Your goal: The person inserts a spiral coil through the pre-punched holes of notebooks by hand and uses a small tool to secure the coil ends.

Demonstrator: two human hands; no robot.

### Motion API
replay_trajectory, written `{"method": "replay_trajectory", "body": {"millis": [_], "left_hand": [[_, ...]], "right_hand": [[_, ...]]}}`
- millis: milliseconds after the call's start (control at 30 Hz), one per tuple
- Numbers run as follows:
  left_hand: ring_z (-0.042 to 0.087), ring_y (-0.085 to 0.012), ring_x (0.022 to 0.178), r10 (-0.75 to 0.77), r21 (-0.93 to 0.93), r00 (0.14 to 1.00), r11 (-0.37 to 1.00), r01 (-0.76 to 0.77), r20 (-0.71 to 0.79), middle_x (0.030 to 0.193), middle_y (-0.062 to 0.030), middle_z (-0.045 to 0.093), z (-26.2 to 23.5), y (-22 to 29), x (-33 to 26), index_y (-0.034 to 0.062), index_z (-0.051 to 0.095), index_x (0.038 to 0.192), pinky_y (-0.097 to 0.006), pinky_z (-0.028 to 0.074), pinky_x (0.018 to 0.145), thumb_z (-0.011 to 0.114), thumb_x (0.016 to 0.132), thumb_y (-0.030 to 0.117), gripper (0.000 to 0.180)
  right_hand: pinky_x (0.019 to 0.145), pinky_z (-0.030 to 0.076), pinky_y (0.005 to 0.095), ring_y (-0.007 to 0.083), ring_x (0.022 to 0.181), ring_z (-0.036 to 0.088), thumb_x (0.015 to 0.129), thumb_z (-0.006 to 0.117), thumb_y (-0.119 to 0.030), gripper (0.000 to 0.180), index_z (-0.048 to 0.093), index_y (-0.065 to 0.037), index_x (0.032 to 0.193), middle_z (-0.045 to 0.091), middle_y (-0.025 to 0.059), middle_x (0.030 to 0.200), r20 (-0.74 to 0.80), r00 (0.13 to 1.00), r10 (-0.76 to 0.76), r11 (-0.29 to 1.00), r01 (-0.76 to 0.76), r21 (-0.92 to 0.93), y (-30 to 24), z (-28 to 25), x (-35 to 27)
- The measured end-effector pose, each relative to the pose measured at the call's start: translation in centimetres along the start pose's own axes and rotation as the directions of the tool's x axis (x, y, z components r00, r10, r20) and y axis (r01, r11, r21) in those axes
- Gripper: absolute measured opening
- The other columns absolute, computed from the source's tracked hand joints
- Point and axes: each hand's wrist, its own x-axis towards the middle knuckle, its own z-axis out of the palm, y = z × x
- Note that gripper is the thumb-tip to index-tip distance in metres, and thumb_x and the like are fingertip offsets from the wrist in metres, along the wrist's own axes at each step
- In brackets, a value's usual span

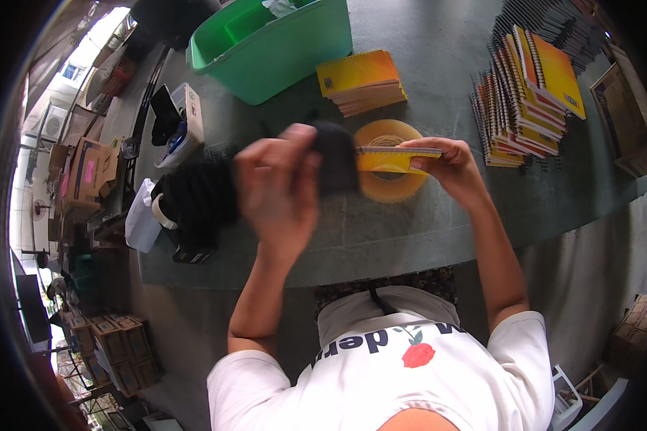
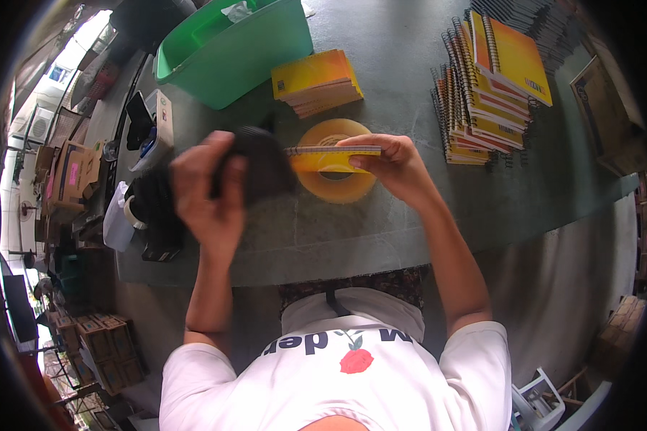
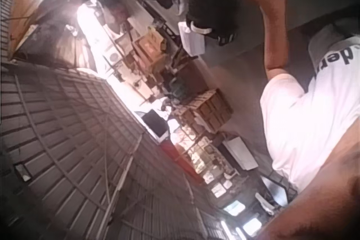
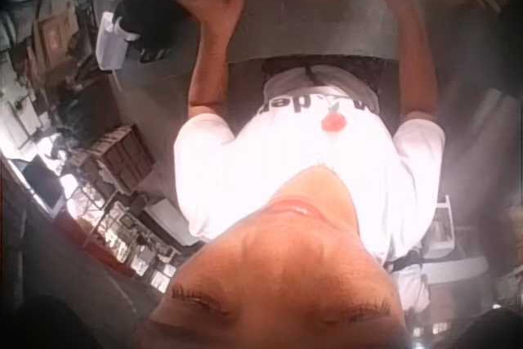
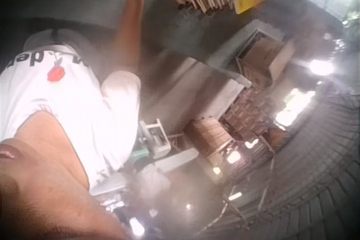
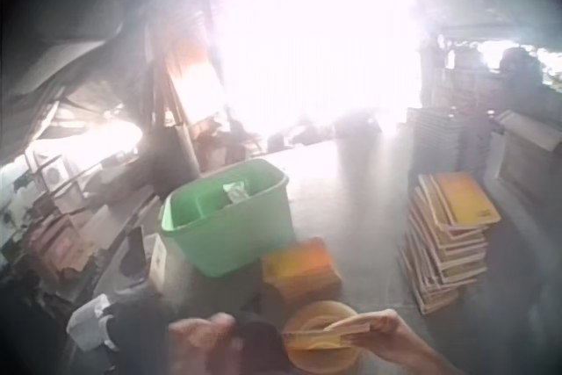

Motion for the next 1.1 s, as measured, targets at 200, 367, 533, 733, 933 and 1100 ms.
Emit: {"method": "replay_trajectory", "body": {"millis": [200, 367, 533, 733, 933, 1100], "left_hand": [[0.057, -0.0235, 0.087, -0.015, -0.178, 0.991, 0.983, 0.039, 0.133, 0.089, -0.0047, 0.059, 0.8, 1.2, -0.6, 0.0160, 0.065, 0.109, -0.036, 0.051, 0.071, 0.068, 0.074, 0.002, 0.038], [0.056, -0.0221, 0.088, -0.085, -0.161, 0.944, 0.976, 0.143, 0.319, 0.090, -0.0042, 0.060, 1.5, 0.8, 0.3, 0.0130, 0.066, 0.108, -0.034, 0.052, 0.073, 0.068, 0.073, 0.001, 0.037], [0.055, -0.0234, 0.088, 0.012, -0.090, 0.999, 0.996, -0.015, -0.045, 0.090, -0.0069, 0.061, 1.0, 1.1, 1.9, 0.0097, 0.063, 0.109, -0.036, 0.051, 0.067, 0.067, 0.074, 0.000, 0.037], [0.058, -0.0284, 0.089, -0.122, -0.350, 0.934, 0.904, 0.244, 0.337, 0.097, -0.0139, 0.061, 1.2, 2.9, 0.3, 0.0029, 0.058, 0.104, -0.036, 0.048, 0.078, 0.069, 0.073, -0.002, 0.033], [0.060, -0.0286, 0.084, 0.063, -0.086, 0.974, 0.995, -0.045, 0.219, 0.092, -0.0127, 0.060, 2.9, 2.7, -0.8, 0.0072, 0.059, 0.094, -0.037, 0.047, 0.075, 0.078, 0.070, 0.011, 0.030], [0.062, -0.0259, 0.082, 0.120, -0.196, 0.963, 0.978, -0.072, 0.241, 0.086, -0.0067, 0.063, 3.3, -0.6, 1.3, 0.0062, 0.060, 0.093, -0.037, 0.045, 0.072, 0.069, 0.076, 0.002, 0.019]], "right_hand": [[0.089, 0.050, 0.0247, 0.0122, 0.097, 0.063, 0.083, 0.063, 0.007, 0.027, 0.066, 0.001, 0.109, 0.068, 0.0080, 0.105, 0.039, 0.999, -0.032, 0.998, 0.034, -0.054, -0.1, 0.0, -0.1], [0.089, 0.050, 0.0242, 0.0111, 0.098, 0.062, 0.084, 0.061, 0.008, 0.027, 0.066, -0.001, 0.110, 0.068, 0.0066, 0.106, 0.030, 0.999, -0.042, 0.997, 0.044, -0.066, 0.0, 0.1, -0.2], [0.089, 0.050, 0.0247, 0.0111, 0.099, 0.061, 0.085, 0.060, 0.008, 0.027, 0.066, -0.001, 0.109, 0.068, 0.0065, 0.106, 0.010, 0.998, -0.061, 0.995, 0.061, -0.080, -0.2, 0.3, -0.6], [0.086, 0.050, 0.0242, 0.0099, 0.100, 0.060, 0.083, 0.061, 0.009, 0.025, 0.065, 0.000, 0.106, 0.068, 0.0058, 0.104, 0.000, 0.993, -0.119, 0.989, 0.119, -0.083, 0.3, 0.0, -0.6], [0.081, 0.051, 0.0250, 0.0115, 0.096, 0.063, 0.081, 0.064, 0.007, 0.026, 0.065, -0.002, 0.106, 0.069, 0.0060, 0.101, 0.041, 0.979, -0.201, 0.943, 0.205, -0.262, -1.0, 0.8, 0.4], [0.077, 0.050, 0.0352, 0.0247, 0.087, 0.063, 0.075, 0.066, 0.001, 0.025, 0.066, -0.006, 0.098, 0.067, 0.0085, 0.091, 0.137, 0.926, -0.351, 0.461, 0.298, -0.836, -4.0, 2.6, 0.1]]}}
